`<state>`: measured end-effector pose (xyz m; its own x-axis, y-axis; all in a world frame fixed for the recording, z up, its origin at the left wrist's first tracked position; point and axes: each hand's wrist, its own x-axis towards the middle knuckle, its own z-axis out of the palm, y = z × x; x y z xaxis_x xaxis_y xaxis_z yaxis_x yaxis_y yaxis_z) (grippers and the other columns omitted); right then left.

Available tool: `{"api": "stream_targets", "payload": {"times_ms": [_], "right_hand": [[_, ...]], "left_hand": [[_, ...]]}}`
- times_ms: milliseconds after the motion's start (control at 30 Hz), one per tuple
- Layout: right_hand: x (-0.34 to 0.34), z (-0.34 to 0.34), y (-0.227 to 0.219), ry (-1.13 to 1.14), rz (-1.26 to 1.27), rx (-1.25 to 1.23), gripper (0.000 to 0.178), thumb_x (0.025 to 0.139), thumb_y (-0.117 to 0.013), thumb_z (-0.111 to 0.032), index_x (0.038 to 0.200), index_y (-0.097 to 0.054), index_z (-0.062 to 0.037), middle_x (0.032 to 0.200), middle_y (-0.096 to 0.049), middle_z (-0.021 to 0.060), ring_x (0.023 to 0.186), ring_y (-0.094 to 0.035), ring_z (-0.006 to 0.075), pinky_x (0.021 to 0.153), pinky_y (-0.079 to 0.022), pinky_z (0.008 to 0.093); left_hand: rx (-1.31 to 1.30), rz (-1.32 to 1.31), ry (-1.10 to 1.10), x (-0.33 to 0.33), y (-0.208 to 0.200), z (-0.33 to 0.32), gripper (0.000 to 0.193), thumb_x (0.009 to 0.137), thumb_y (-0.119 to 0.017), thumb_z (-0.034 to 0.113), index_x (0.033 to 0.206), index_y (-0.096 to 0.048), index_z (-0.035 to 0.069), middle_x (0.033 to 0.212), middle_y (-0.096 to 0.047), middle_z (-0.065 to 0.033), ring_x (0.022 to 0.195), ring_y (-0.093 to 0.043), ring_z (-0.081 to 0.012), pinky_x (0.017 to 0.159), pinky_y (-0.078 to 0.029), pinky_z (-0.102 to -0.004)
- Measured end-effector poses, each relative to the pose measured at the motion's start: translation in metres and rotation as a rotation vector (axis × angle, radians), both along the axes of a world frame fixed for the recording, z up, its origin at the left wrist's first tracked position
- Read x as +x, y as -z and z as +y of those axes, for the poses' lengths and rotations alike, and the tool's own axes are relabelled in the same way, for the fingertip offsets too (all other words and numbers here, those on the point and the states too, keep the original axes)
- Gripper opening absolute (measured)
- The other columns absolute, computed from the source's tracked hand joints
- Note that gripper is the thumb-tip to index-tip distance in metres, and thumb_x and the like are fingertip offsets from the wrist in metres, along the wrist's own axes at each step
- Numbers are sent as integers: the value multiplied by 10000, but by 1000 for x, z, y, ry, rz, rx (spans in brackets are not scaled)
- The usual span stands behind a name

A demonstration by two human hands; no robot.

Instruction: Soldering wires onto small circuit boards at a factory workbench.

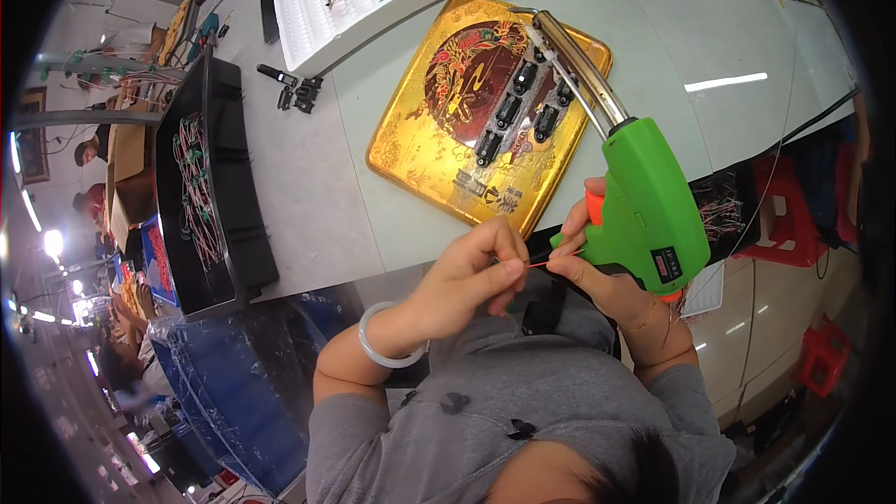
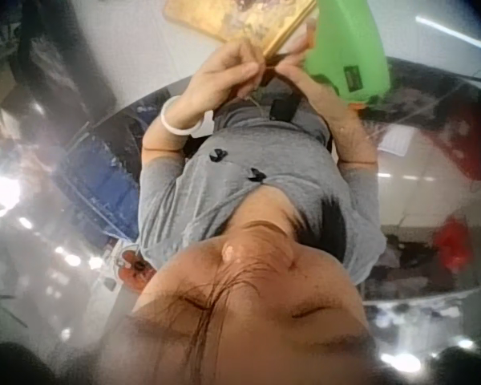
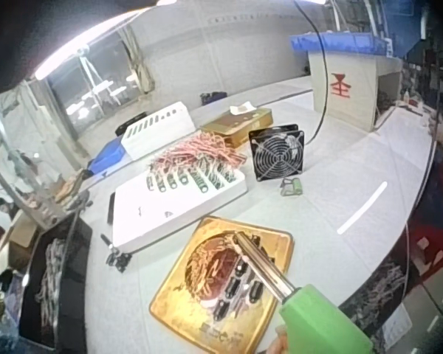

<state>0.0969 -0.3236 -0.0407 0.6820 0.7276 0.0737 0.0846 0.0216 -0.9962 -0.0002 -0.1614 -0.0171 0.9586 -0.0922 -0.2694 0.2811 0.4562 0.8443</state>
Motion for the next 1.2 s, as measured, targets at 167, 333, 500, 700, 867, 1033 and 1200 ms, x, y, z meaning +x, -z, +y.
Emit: {"api": "stream_targets", "payload": {"times_ms": [167, 333, 500, 700, 867, 1033, 1200], "right_hand": [[-2, -4, 8, 39, 231, 157, 592, 732, -660, -52, 1218, -324, -32, 904, -513, 81, 795, -561, 126, 782, -444, 252], [-16, 2, 27, 26, 476, 485, 644, 762, -637, -161, 1264, -242, -79, 978, -465, 117, 856, -566, 192, 755, -485, 322], [-34, 24, 46, -261, 655, 653, 604, 774, -614, -237, 1252, -255, -148, 1116, -437, 157, 1203, -331, 342, 984, -267, 535], [-28, 24, 46, -312, 686, 587, 543, 754, -608, -193, 1220, -338, -124, 1141, -418, 161, 1224, -295, 343, 1006, -210, 543], [0, -3, 49, -185, 701, 537, 545, 729, -625, -192, 1200, -369, -95, 1142, -416, 165, 1195, -345, 354, 961, -303, 548], [29, -22, 48, -148, 775, 606, 578, 721, -626, -203, 1206, -341, -70, 1111, -441, 186, 1167, -383, 383, 890, -392, 541], [34, -30, 54, -184, 803, 592, 582, 714, -628, -203, 1202, -346, -60, 1084, -460, 193, 1125, -428, 386, 885, -395, 542]], "left_hand": [[61, 79, 16, -5, -10, 35, 123, 869, -489, 167, 821, -409, 88, 710, -459, -8, 542, -391, -42, 445, -287, -165], [860, 157, -53, -3, -60, 86, 94, 827, -492, 98, 767, -454, 36, 676, -435, 18, 640, -401, -63, 593, -363, -197], [1305, 262, 106, 39, -39, 150, 122, 855, -486, 154, 772, -456, 70, 807, -555, 0, 528, -305, -17, 469, -274, -165], [777, 208, 116, 69, -14, 166, 98, 875, -434, 124, 785, -438, 86, 1087, -584, -36, 526, -226, -5, 462, -249, -152], [800, 115, 149, 66, -2, 147, 110, 877, -434, 104, 777, -437, 59, 1199, -515, -125, 856, -498, -72, 743, -396, -207], [1034, 77, 97, 49, 0, 112, 110, 853, -458, 76, 766, -441, 11, 1190, -520, -136, 935, -549, -162, 796, -411, -265], [1456, -55, 153, 55, -18, 77, 55, 799, -497, 45, 792, -473, -4, 841, -588, -144, 748, -563, -273, 688, -434, -307]]}}
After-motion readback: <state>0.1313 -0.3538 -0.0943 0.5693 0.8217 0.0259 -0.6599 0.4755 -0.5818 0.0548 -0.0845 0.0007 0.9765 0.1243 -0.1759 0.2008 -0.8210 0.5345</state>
